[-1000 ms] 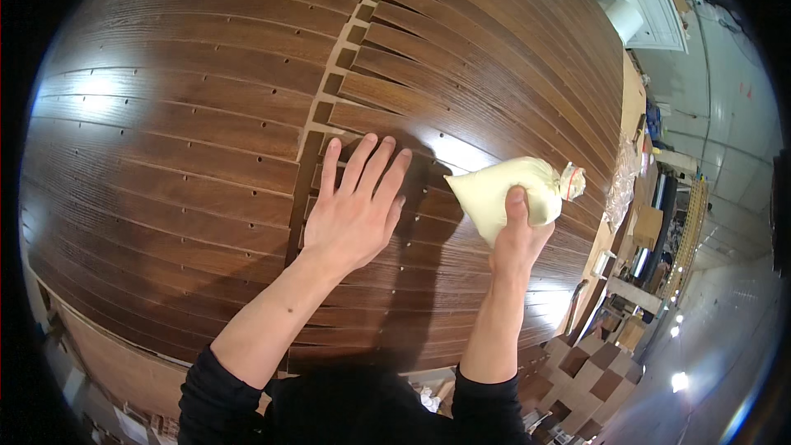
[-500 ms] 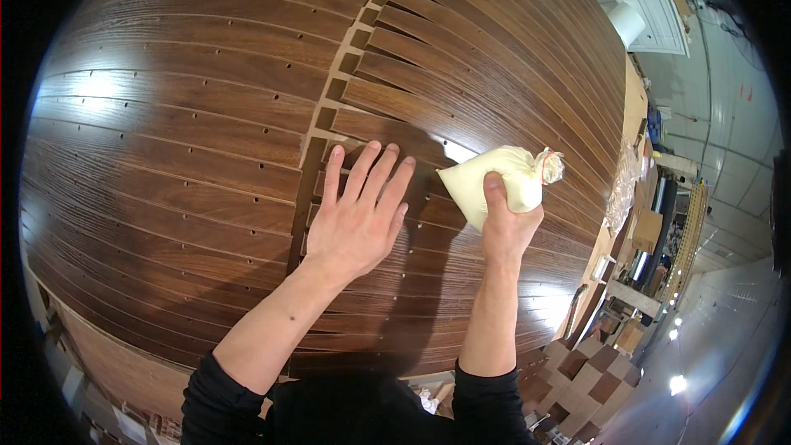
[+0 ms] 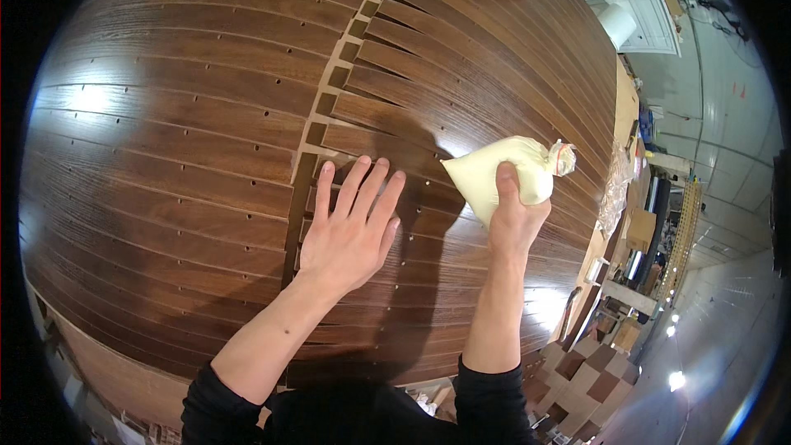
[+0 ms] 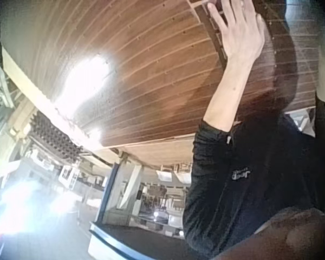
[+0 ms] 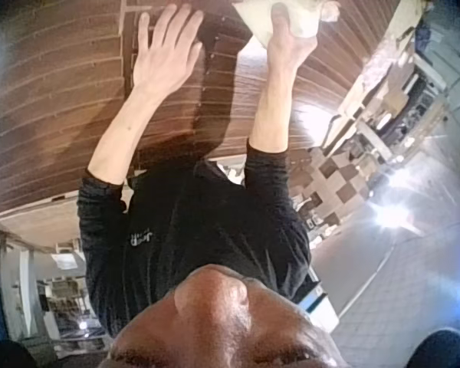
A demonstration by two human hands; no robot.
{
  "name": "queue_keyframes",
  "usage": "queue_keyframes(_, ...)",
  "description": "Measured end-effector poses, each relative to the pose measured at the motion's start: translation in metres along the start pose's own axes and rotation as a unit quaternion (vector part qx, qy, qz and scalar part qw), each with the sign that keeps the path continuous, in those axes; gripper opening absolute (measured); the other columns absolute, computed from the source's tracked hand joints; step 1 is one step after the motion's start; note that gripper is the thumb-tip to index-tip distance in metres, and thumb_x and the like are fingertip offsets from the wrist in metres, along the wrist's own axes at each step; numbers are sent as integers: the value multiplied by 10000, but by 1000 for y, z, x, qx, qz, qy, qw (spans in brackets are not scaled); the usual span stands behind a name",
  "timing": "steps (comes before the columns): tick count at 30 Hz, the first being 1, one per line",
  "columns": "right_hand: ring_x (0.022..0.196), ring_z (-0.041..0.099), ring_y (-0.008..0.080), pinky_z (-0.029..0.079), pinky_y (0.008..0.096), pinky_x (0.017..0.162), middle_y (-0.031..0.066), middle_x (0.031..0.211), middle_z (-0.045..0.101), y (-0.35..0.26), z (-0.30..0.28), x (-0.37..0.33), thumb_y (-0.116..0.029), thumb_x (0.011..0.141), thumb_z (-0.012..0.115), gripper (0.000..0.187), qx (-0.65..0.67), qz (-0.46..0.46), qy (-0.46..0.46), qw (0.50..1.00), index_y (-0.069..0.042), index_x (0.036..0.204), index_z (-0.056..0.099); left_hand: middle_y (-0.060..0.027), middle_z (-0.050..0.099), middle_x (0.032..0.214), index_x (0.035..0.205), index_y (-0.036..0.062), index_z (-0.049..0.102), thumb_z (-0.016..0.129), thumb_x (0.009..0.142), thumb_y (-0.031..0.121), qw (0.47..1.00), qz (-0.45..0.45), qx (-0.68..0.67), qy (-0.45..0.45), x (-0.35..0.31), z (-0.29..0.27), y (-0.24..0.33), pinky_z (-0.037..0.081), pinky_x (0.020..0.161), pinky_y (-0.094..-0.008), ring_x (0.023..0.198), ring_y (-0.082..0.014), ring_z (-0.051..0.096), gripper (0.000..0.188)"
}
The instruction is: Two people apply filler from plastic bags into pre-drilled holes on a large wooden panel and smooth the surface by hand.
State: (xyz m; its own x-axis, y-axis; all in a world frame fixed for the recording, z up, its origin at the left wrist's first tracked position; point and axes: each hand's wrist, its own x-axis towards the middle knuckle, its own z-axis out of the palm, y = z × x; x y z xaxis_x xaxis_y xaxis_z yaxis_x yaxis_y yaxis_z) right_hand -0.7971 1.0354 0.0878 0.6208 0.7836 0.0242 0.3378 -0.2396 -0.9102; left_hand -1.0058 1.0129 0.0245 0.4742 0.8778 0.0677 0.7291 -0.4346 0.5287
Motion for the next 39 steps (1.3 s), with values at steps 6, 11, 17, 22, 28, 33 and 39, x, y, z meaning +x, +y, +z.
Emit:
queue_keyframes(6, 961, 685, 151, 531, 306, 884, 73, 1057, 750, 6, 6, 7, -137, 878, 827, 324, -7, -27, -21, 999, 29, 1138, 729, -138, 456, 1563, 1527, 72, 440, 636, 980, 282, 1000, 5, -16, 2, 1, 0, 0, 156, 1265, -611, 1500, -318, 350, 618)
queue_keyframes(11, 954, 688, 151, 535, 309, 879, 82, 1061, 752, 9, 11, 9, -142, 872, 833, 334, -31, -20, -31, 999, 36, 1135, 728, -144, 462, 1558, 1526, 67, 441, 649, 970, 279, 1000, 6, -23, 4, 1, -2, -1, 161, 1262, -614, 1492, -322, 365, 630)
queue_keyframes(17, 943, 690, 163, 542, 317, 879, 95, 1062, 749, 0, 6, 9, -115, 882, 813, 341, -44, -7, -6, 999, 50, 1161, 705, -142, 459, 1560, 1524, 66, 446, 661, 961, 285, 1000, 4, -29, 2, 1, -1, -1, 158, 1262, -617, 1494, -321, 360, 641)
queue_keyframes(22, 991, 676, 171, 519, 328, 917, 103, 1102, 733, -3, 3, 27, -133, 923, 757, 338, 26, -35, -7, 999, 55, 1194, 688, -132, 453, 1567, 1528, 73, 443, 665, 958, 294, 1000, 5, -16, 5, 1, -2, -1, 149, 1266, -615, 1496, -316, 356, 650)
queue_keyframes(28, 1011, 679, 173, 517, 319, 930, 93, 1114, 736, -1, 17, 41, -126, 918, 771, 343, 55, -34, -17, 998, 49, 1202, 689, -134, 451, 1568, 1526, 71, 437, 682, 949, 299, 1000, 3, -23, 3, 2, -1, 0, 162, 1261, -619, 1498, -316, 353, 667)
queue_keyframes(33, 1035, 685, 170, 522, 317, 939, 93, 1125, 742, 3, 22, 44, -143, 903, 811, 370, 5, -19, -22, 1000, 42, 1202, 697, -137, 478, 1547, 1513, 83, 462, 679, 950, 333, 1000, 4, -19, 9, 2, -1, -1, 185, 1252, -626, 1481, -316, 386, 653)
queue_keyframes(39, 1004, 694, 166, 535, 324, 922, 95, 1090, 753, 4, 27, 44, -154, 894, 825, 359, 3, -26, -30, 999, 42, 1173, 715, -133, 500, 1530, 1507, 99, 483, 678, 948, 369, 1000, 2, -16, 11, 2, -2, -3, 199, 1246, -627, 1469, -311, 409, 650)
